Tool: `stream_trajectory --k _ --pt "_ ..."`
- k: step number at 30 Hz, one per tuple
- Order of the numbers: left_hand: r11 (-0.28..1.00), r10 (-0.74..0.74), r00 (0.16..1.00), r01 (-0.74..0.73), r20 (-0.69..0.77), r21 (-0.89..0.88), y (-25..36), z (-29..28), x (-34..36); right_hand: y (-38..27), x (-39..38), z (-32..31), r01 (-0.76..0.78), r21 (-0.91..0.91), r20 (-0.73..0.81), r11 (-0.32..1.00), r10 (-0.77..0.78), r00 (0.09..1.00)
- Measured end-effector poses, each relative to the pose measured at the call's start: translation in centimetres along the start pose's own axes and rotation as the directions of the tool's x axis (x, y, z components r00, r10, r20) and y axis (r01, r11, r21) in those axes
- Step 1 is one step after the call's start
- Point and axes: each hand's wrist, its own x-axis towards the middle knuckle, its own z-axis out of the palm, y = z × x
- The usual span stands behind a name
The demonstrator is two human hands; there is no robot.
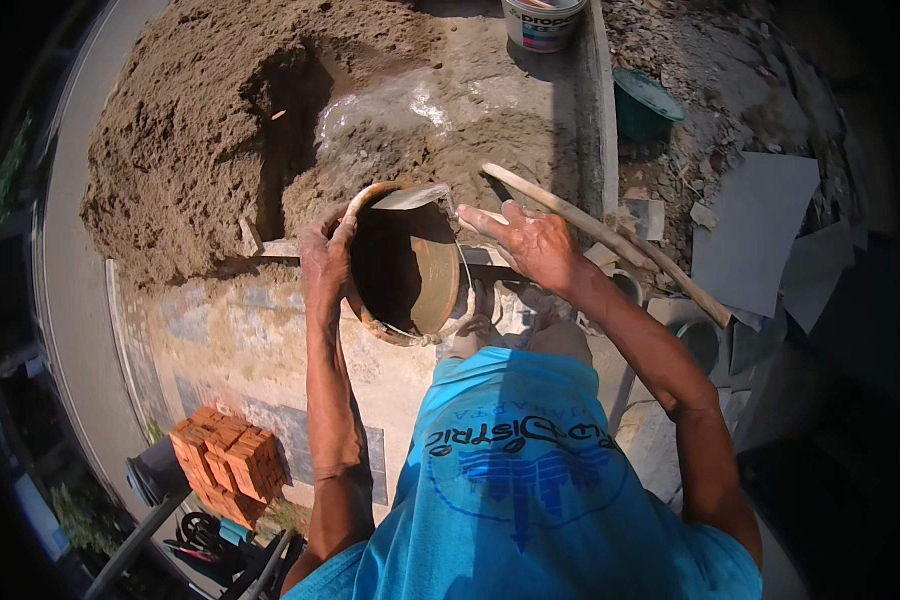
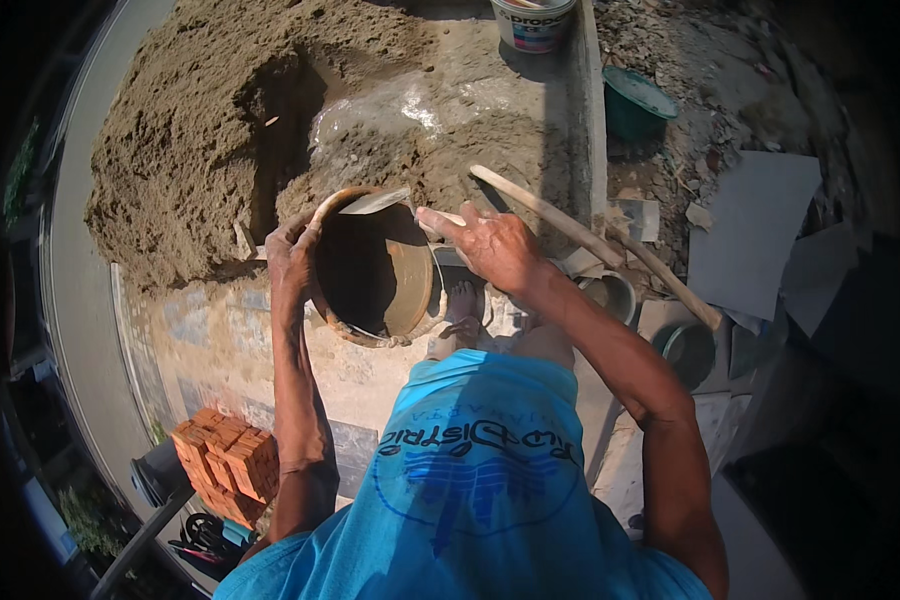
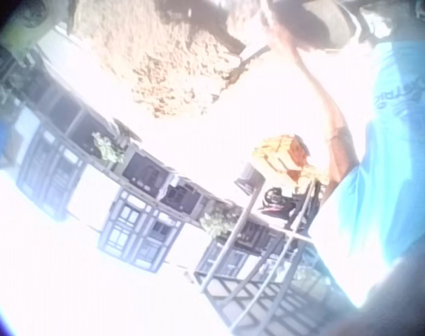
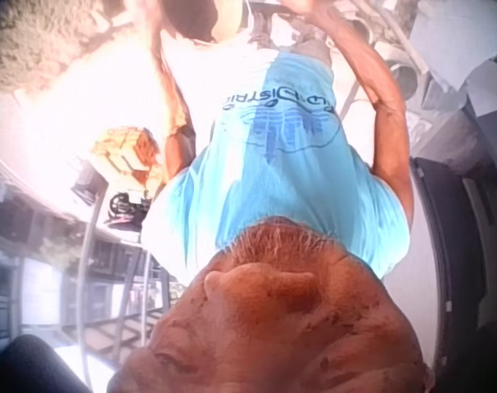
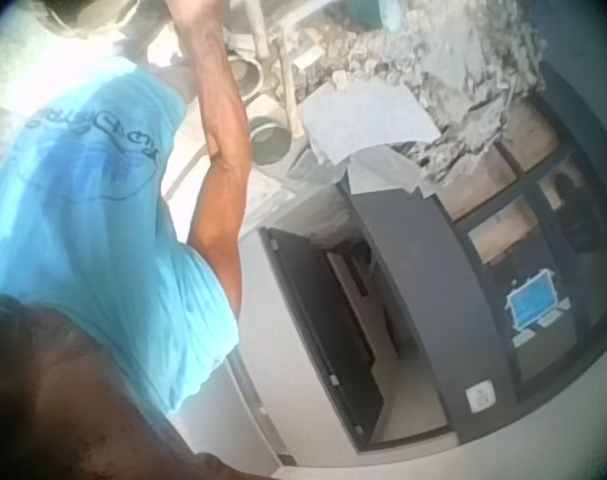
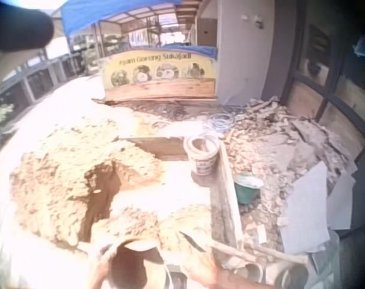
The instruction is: The person carries a bucket of mortar down the stairs and uses a trowel to spread the mortar along the edge of a concrete ledge next to a wooden board.
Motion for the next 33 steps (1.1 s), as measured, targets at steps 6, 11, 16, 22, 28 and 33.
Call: stream_trajectory --k 6,11,16,22,28,33 --pt "0.998 0.045 0.998 -0.047 0.053 0.039 -0.9 -1.5 0.2 0.6 -0.8 0.1 0.019 -0.052 0.071 0.998 -0.016 0.997" --pt "0.993 0.010 0.989 -0.027 0.151 0.111 0.3 -1.7 0.1 -0.2 0.0 -1.3 0.069 -0.066 0.019 0.995 -0.068 0.998" --pt "0.998 0.035 0.992 -0.041 0.120 0.051 1.3 -1.2 -0.2 -1.2 -0.8 0.8 -0.056 -0.048 0.238 0.997 0.066 0.969" --pt "0.993 0.080 0.983 -0.093 0.167 0.073 1.4 -0.8 -0.1 -3.0 -0.1 -0.4 -0.155 0.091 0.197 0.984 0.135 0.971" --pt "0.993 0.108 0.987 -0.113 0.115 0.044 2.4 0.1 -0.5 -4.3 -0.3 3.5 -0.190 0.106 0.370 0.976 0.138 0.919" --pt "0.996 0.085 0.993 -0.083 0.080 -0.035 2.3 -0.4 -0.3 -5.1 -0.4 2.1 -0.221 0.133 0.436 0.966 0.143 0.888"
